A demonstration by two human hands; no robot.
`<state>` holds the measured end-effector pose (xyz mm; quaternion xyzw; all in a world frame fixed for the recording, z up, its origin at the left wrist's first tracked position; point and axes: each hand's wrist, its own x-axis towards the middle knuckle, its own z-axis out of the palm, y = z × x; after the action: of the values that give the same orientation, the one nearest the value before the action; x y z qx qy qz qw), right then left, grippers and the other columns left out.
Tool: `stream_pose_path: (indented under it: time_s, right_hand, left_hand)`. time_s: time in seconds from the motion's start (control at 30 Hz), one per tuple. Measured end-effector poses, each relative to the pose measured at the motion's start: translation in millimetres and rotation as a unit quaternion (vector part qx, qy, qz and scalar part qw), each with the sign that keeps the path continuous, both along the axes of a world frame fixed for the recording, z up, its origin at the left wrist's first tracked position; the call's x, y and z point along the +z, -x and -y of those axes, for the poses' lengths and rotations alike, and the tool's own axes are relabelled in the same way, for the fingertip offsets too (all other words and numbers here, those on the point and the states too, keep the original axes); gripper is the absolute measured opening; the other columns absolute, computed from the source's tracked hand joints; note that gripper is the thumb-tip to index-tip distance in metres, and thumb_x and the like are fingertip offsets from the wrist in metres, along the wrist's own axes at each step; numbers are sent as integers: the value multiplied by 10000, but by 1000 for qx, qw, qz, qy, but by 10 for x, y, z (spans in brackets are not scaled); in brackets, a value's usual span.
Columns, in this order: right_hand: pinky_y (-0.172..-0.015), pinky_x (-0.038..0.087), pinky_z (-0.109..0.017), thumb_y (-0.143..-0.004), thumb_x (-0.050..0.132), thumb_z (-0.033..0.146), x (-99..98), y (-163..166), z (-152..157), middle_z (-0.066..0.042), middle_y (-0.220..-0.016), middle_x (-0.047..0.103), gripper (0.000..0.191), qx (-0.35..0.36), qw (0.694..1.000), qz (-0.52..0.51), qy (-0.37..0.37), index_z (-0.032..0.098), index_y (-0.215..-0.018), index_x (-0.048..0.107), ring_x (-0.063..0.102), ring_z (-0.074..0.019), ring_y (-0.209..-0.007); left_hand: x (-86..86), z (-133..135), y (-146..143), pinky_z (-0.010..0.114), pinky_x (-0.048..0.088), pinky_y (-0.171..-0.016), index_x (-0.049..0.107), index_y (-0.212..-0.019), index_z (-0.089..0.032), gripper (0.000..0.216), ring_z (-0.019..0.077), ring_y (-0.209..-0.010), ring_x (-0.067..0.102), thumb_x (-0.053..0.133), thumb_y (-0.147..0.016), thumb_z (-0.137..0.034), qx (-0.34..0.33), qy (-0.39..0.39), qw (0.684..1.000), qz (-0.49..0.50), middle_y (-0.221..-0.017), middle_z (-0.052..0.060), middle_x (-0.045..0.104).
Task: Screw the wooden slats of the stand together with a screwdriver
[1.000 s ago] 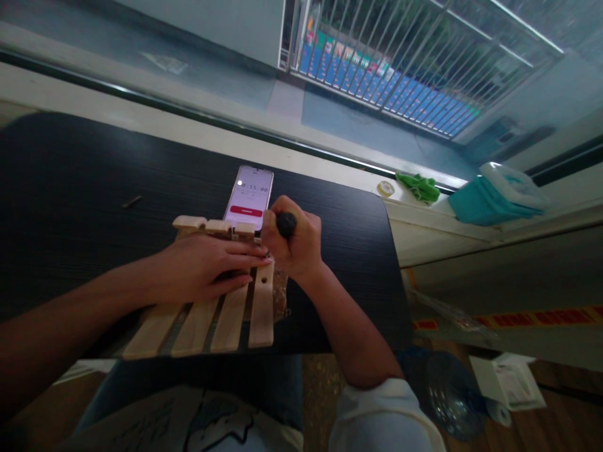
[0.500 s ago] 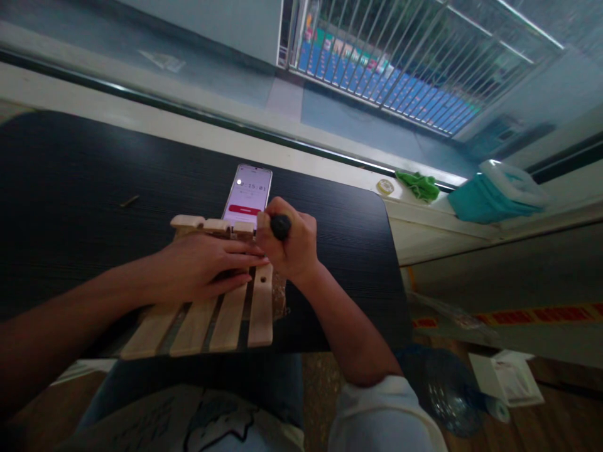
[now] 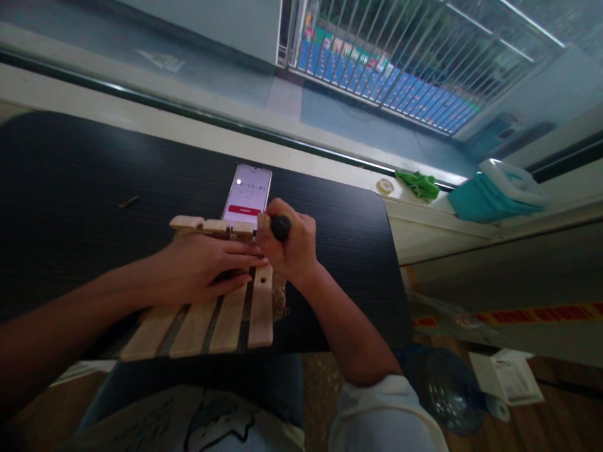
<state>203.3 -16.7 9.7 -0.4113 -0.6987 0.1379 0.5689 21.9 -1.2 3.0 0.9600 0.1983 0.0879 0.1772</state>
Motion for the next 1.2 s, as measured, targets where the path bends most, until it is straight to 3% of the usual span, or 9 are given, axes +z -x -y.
stream_pose_path:
  time_s: [0.7, 0.97, 1.2]
  right_hand:
    - [-409, 325, -236, -932, 430, 429, 23, 30, 9, 89, -467, 416, 355, -29, 999, 13, 10, 239, -632, 405, 386, -53, -394]
    - [-433, 345, -248, -931, 470, 457, 60, -78, 37, 74, -487, 512, 368, -36, 999, 2, 37, 230, -642, 456, 430, -58, -419]
    - [-465, 430, -245, -930, 474, 473, 84, -81, 66, 59, -532, 620, 360, -10, 998, -24, 65, 237, -659, 455, 510, -64, -437]
  left_hand:
    - [9, 7, 6, 393, 520, -931, 642, -1282, -236, 391, 261, -1120, 653, 448, -949, -303, 4, -13, 1000, -9, -1284, 43, 665]
    - [-16, -6, 27, 382, 494, -1012, 632, -1289, -232, 387, 235, -1234, 591, 457, -953, -312, -1, 3, 1000, 29, -1361, 34, 608]
    - [41, -16, 30, 400, 521, -989, 676, -1214, -230, 341, 245, -1198, 617, 493, -932, -290, 0, 22, 1000, 16, -1356, 27, 610]
